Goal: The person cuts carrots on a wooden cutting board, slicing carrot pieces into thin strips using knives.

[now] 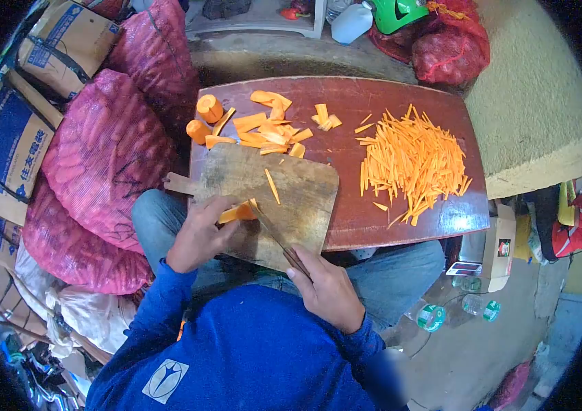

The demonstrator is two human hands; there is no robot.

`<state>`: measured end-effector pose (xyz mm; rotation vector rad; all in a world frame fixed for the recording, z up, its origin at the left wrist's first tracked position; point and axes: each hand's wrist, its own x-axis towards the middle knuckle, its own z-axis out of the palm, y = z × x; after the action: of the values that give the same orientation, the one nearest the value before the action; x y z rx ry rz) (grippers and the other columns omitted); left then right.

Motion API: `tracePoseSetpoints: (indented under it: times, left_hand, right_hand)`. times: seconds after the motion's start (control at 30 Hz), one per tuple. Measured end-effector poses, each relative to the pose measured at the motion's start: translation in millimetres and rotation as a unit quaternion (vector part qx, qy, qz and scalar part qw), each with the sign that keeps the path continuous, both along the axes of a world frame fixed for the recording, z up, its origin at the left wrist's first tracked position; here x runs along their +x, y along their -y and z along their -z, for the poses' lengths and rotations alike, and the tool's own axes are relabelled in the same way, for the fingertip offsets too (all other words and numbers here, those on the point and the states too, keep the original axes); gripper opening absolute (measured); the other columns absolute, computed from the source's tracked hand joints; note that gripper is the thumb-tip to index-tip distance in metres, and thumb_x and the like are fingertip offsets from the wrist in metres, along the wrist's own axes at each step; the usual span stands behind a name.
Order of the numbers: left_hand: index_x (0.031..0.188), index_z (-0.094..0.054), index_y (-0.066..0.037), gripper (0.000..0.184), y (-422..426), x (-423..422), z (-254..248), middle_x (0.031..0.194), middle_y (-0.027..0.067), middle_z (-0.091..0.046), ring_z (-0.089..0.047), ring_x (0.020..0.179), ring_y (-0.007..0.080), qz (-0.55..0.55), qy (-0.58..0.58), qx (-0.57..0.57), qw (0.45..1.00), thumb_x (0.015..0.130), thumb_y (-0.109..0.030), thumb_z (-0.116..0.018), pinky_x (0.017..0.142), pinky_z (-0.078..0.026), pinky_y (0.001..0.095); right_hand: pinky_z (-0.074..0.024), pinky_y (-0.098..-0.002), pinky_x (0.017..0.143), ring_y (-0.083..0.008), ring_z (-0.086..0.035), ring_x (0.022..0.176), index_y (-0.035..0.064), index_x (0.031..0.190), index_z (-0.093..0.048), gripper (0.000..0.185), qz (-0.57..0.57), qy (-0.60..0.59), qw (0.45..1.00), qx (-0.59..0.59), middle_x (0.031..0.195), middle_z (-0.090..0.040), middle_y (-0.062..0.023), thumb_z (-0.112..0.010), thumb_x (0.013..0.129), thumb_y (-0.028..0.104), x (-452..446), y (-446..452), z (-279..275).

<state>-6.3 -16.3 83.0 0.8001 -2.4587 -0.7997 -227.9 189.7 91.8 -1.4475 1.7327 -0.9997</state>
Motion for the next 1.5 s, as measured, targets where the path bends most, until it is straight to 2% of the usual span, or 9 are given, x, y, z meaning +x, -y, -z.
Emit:
tracePoseSetpoints:
  times: [0.13,0.4,0.5,0.63,0.7,0.77,0.93,1.0,1.5]
  left_hand:
    - [0.130,-0.069,0.001,0.040,-12.7,-1.6,-0.7,0.111,0.0225,-0.074,-0.074,0.097,0.0405,-0.028,-0.033,0.109,0.993,0.092,-0.007,-0.082,0.086,-0.059,0.0453]
    - [0.124,-0.072,0.003,0.033,-16.8,-14.3,24.3,0.109,0.0206,-0.073,-0.074,0.095,0.0385,-0.090,-0.122,-0.001,0.988,0.094,-0.005,-0.083,0.085,-0.060,0.0424]
    - [0.124,-0.071,0.003,0.034,-16.0,-14.5,25.7,0.108,0.0200,-0.073,-0.074,0.095,0.0375,-0.088,-0.120,0.006,0.989,0.093,-0.004,-0.084,0.083,-0.060,0.0422]
    - [0.126,-0.074,0.002,0.038,-16.6,-15.9,27.1,0.104,0.0178,-0.076,-0.076,0.094,0.0325,-0.103,-0.130,-0.004,0.986,0.090,-0.003,-0.086,0.082,-0.060,0.0390]
    - [0.127,-0.073,0.001,0.040,-16.4,-15.2,31.5,0.104,0.0182,-0.076,-0.076,0.095,0.0334,-0.098,-0.135,-0.030,0.986,0.090,-0.003,-0.087,0.081,-0.060,0.0397]
    - [0.128,-0.072,0.001,0.039,-17.1,-14.2,36.0,0.105,0.0185,-0.076,-0.076,0.095,0.0340,-0.093,-0.132,-0.027,0.986,0.091,-0.002,-0.086,0.081,-0.060,0.0403]
    - [0.126,-0.070,0.001,0.035,-16.3,-14.1,30.5,0.105,0.0190,-0.076,-0.076,0.093,0.0361,-0.084,-0.100,-0.088,0.988,0.093,0.001,-0.082,0.081,-0.061,0.0419]
    - [0.124,-0.066,0.003,0.034,-16.8,-14.4,28.6,0.105,0.0226,-0.073,-0.073,0.093,0.0414,-0.067,-0.097,-0.117,0.986,0.093,0.002,-0.081,0.080,-0.059,0.0480]
    - [0.113,-0.067,0.002,0.027,-17.1,-19.2,18.7,0.101,0.0193,-0.073,-0.074,0.091,0.0386,-0.090,-0.112,-0.088,0.986,0.091,0.003,-0.082,0.079,-0.059,0.0456]
  right_hand:
    - [-0.0609,-0.0510,0.090,-0.0486,-0.075,0.108,-0.0014,0.146,-0.062,0.045,-0.014,0.001,1.000,0.006,0.121,-0.075,-0.0289,-0.071,0.106,0.018,1.4,3.7,2.1]
    - [-0.0600,-0.0526,0.090,-0.0503,-0.074,0.110,-0.0013,0.144,-0.061,0.043,-0.028,-0.002,0.999,0.029,0.122,-0.075,-0.0298,-0.069,0.107,0.018,0.1,10.0,-3.2]
    - [-0.0597,-0.0534,0.089,-0.0508,-0.073,0.110,-0.0015,0.144,-0.061,0.042,-0.031,-0.009,0.999,0.039,0.122,-0.074,-0.0307,-0.069,0.107,0.017,0.8,9.7,-4.0]
    - [-0.0596,-0.0484,0.090,-0.0472,-0.075,0.109,-0.0026,0.145,-0.060,0.042,-0.020,0.031,0.999,0.015,0.119,-0.074,-0.0300,-0.067,0.109,0.016,2.2,10.3,-8.3]
    - [-0.0594,-0.0461,0.090,-0.0453,-0.076,0.108,-0.0031,0.146,-0.059,0.041,-0.012,0.066,0.998,0.016,0.117,-0.074,-0.0293,-0.066,0.110,0.016,3.1,12.5,-22.9]
    - [-0.0586,-0.0429,0.090,-0.0420,-0.077,0.107,-0.0037,0.146,-0.059,0.040,-0.003,0.108,0.989,0.102,0.115,-0.074,-0.0270,-0.064,0.112,0.016,3.5,14.5,-34.1]
    - [-0.0584,-0.0437,0.089,-0.0429,-0.077,0.105,-0.0025,0.148,-0.057,0.041,0.000,0.130,0.990,0.061,0.114,-0.073,-0.0264,-0.063,0.113,0.017,7.6,18.7,-38.3]
    - [-0.0584,-0.0439,0.089,-0.0436,-0.076,0.106,-0.0021,0.149,-0.056,0.041,-0.001,0.135,0.989,0.058,0.115,-0.073,-0.0266,-0.062,0.113,0.018,7.7,21.5,-39.4]
    - [-0.0590,-0.0490,0.094,-0.0470,-0.075,0.115,0.0000,0.151,-0.055,0.044,-0.030,0.087,0.996,-0.006,0.124,-0.073,-0.0282,-0.061,0.115,0.023,7.6,28.0,-29.3]
